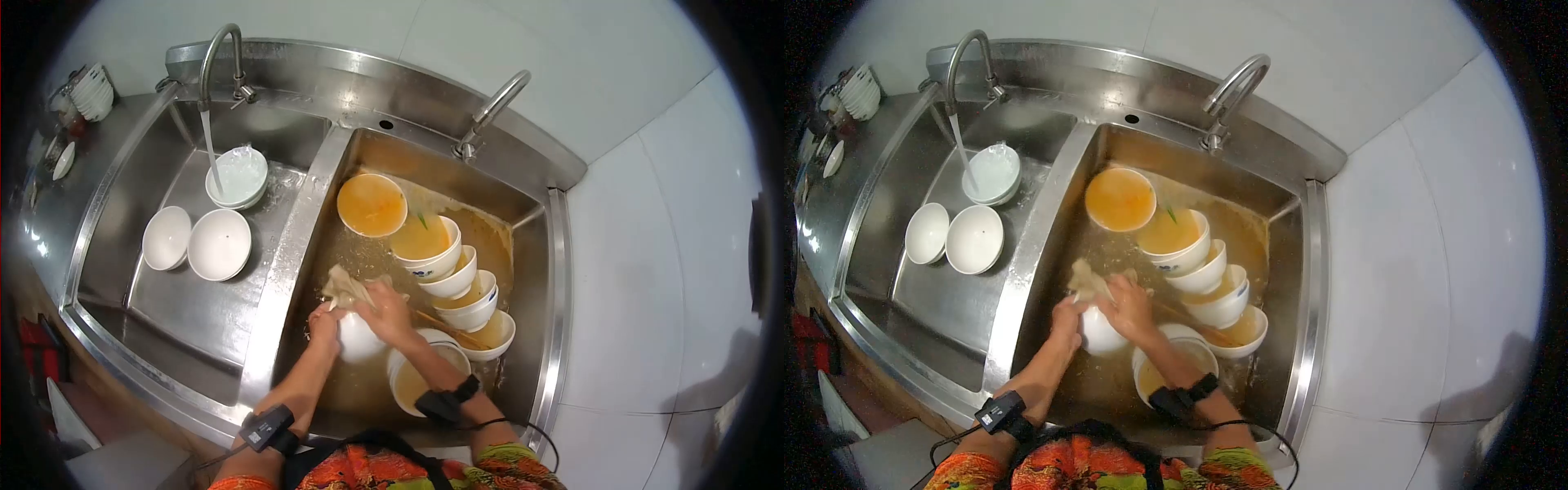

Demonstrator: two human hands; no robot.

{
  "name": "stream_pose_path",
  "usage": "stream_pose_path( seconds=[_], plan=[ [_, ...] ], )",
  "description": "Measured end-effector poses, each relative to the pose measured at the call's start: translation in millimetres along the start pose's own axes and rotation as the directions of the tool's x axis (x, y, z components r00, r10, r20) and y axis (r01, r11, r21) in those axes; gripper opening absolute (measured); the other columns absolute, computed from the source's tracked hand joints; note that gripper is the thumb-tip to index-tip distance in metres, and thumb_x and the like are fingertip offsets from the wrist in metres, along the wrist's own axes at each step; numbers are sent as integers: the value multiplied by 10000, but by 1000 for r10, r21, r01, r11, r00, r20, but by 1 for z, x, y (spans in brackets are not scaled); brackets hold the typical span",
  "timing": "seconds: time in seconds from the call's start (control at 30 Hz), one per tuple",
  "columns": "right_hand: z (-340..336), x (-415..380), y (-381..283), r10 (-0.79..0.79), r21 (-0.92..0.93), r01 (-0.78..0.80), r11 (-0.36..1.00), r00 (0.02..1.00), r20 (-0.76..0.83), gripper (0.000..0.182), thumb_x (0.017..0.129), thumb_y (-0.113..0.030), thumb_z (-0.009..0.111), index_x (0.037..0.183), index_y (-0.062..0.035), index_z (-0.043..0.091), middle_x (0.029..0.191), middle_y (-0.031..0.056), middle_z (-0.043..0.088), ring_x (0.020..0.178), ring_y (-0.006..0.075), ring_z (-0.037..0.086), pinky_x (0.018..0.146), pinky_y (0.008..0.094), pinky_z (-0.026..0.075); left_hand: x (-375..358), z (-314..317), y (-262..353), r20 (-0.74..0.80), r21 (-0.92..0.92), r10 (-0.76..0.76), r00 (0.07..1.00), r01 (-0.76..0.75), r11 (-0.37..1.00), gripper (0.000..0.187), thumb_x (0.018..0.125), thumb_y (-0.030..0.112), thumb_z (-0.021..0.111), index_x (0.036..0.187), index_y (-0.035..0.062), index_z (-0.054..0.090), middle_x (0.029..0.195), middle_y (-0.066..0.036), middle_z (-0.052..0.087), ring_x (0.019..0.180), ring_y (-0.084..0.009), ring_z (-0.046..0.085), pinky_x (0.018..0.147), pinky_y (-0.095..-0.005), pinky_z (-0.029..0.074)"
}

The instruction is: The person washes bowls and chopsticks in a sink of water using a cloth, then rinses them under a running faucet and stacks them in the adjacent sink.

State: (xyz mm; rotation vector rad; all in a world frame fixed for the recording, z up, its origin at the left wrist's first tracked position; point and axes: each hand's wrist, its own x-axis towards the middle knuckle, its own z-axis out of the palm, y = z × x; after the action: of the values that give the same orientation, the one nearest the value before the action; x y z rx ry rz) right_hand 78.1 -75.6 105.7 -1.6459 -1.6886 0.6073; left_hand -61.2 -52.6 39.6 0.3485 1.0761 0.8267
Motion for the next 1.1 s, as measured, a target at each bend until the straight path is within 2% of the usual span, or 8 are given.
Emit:
stream_pose_path(
  seconds=[0.1,0.37,0.43,0.53,0.7,0.77,0.97,1.1],
  plan=[
    [-26,-32,-7,-89,-39,95,995,987,131,335,775,-216,610,1022,8,580,1063,163,555,1008,334,520,840,395,418,-11,14,0,-161,-57,-54,985,46,997,97,789,14,554,836,29,638,790,-69,637,688,-190,598,650,-316,489],
    [-58,-43,17,-303,-74,325,943,928,215,238,764,-200,572,888,2,600,933,129,551,917,322,523,811,409,428,5,7,8,-18,-106,-92,996,89,990,201,828,127,600,982,-2,585,947,-98,620,819,-207,583,750,-360,479],
    [-67,-33,34,146,-28,-144,989,982,119,216,758,-196,556,836,-5,624,796,146,546,848,346,529,783,420,437,6,8,20,-71,-106,-23,997,15,994,184,828,121,599,966,1,582,946,-97,620,827,-198,577,791,-338,457],
    [-47,-31,41,170,-654,96,750,929,330,217,751,-180,546,840,-13,653,800,187,586,866,358,552,789,433,441,-8,17,29,-24,-121,88,996,-90,989,148,823,107,603,925,1,586,901,-88,626,805,-181,576,759,-321,454],
    [-65,1,24,582,-592,-239,769,646,494,251,753,-190,543,891,-17,663,981,209,618,953,305,575,815,394,454,-15,19,32,-30,122,217,976,-212,970,190,835,123,570,968,-12,592,887,-79,613,788,-173,569,721,-317,451],
    [-84,-5,7,570,202,-641,741,759,315,261,759,-209,556,901,-17,662,930,199,613,882,321,575,772,374,464,-17,19,28,-100,95,238,966,-228,969,172,828,122,584,938,-9,600,856,-69,613,762,-159,564,697,-306,449],
    [-12,-5,-2,-8,-88,-3,996,992,-123,257,767,-227,581,869,9,567,897,201,519,854,353,482,778,433,386,-10,20,17,9,127,291,957,-290,949,190,825,150,606,931,-8,600,830,-64,613,748,-142,562,679,-298,452],
    [37,9,17,347,4,-398,917,793,-501,240,787,-152,543,914,47,498,910,222,470,906,389,424,795,456,350,-1,13,15,-96,-50,253,963,-259,965,203,817,140,621,950,-7,576,885,-76,612,771,-161,558,726,-303,444]
  ],
)
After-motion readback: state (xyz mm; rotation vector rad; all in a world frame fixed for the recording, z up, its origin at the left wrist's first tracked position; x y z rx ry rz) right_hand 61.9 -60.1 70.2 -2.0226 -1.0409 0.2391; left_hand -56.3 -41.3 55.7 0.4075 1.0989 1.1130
